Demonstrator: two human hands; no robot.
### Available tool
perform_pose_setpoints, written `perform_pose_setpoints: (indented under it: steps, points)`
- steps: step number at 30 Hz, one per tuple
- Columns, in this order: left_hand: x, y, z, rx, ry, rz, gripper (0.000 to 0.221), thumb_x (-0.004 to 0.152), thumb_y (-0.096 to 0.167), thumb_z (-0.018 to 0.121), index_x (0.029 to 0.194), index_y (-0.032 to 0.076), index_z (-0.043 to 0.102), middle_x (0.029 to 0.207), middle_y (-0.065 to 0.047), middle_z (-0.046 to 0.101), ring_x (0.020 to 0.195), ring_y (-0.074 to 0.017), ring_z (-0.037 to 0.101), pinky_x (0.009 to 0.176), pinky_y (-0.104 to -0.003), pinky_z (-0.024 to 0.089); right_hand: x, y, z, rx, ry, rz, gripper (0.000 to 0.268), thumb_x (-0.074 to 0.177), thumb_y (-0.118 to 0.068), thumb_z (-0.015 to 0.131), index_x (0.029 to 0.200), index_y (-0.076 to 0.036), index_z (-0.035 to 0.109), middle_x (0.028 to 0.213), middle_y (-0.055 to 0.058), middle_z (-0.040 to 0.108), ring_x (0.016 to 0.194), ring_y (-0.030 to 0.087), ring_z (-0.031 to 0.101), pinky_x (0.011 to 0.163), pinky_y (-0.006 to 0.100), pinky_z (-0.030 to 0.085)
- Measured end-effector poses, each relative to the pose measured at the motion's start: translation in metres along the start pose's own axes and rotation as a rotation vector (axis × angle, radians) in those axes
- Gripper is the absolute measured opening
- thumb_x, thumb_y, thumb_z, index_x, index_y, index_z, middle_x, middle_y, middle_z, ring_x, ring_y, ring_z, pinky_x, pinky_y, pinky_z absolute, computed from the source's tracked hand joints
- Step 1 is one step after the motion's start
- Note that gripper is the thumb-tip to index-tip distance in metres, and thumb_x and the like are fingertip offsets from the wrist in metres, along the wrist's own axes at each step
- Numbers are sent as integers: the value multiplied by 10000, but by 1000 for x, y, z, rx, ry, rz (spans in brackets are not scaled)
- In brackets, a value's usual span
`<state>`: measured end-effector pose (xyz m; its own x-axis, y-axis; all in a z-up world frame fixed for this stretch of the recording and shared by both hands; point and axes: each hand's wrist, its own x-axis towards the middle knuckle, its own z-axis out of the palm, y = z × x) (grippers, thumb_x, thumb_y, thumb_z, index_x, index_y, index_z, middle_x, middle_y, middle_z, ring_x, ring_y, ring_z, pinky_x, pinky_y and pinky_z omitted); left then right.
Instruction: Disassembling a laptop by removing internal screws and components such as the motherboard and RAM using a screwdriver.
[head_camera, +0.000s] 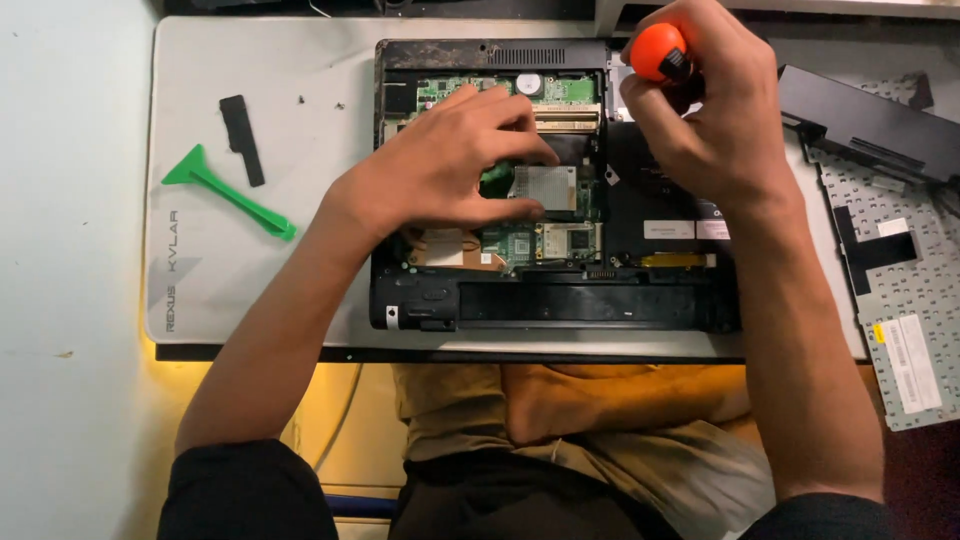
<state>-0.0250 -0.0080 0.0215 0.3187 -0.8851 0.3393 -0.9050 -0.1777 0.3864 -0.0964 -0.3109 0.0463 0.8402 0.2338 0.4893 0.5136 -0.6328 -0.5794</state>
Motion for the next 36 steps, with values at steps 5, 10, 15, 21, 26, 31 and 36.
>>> perform_pose_setpoints:
  steps: [5, 10, 15, 21, 26, 31, 36]
  points:
    - [0, 8, -5, 81, 25, -14, 416, 960, 356, 1000, 1229, 79, 844, 1309, -88, 612, 1154, -275, 610, 1074, -457, 548, -1, 2, -4, -35, -53, 49, 196, 1117, 163, 868, 1281, 150, 761, 1077, 188, 722, 819, 246, 534, 719, 362, 454]
    - [-4, 10, -13, 153, 54, 8, 486, 893, 444, 1068, 1111, 94, 811, 1466, -112, 571, 1290, -308, 540, 1105, -464, 432, -2, 5, -2, -67, -86, 54, 186, 1142, 139, 915, 1267, 145, 778, 1037, 184, 747, 776, 234, 557, 673, 353, 459]
    - [-6, 10, -13, 152, 71, -30, 417, 918, 394, 1023, 1023, 71, 781, 1412, -111, 659, 1314, -314, 650, 1230, -510, 500, 0, 3, -3, -56, -128, 58, 173, 1133, 122, 919, 1236, 136, 781, 1006, 165, 719, 763, 229, 518, 691, 356, 434]
    - [0, 11, -8, 98, 101, 18, 389, 872, 252, 1002, 956, 13, 707, 1478, -170, 692, 1336, -348, 697, 1271, -508, 564, 5, -9, -3, -53, -257, 24, 208, 1016, 55, 875, 1186, 127, 779, 1062, 197, 738, 786, 301, 565, 736, 402, 482]
    - [-2, 11, -7, 89, 78, -26, 426, 876, 262, 1002, 1003, 52, 653, 1236, -61, 703, 1060, -255, 718, 856, -434, 690, 5, -5, -3, -54, -249, 49, 237, 1047, 52, 936, 1199, 139, 777, 1045, 186, 739, 758, 266, 542, 685, 381, 459]
    - [-1, 11, -6, 74, 66, -33, 391, 869, 245, 989, 963, 49, 664, 1214, -63, 696, 1069, -258, 719, 818, -435, 693, 4, -3, -2, -66, -247, 47, 218, 1051, 36, 941, 1173, 118, 779, 1011, 167, 731, 732, 255, 534, 655, 372, 441]
    - [0, 8, -2, 82, 80, -8, 400, 862, 248, 982, 955, 45, 650, 1231, -79, 721, 1077, -267, 719, 881, -431, 702, 4, 0, -2, -82, -260, 39, 228, 1046, 32, 958, 1174, 112, 787, 994, 166, 734, 707, 256, 536, 633, 378, 437]
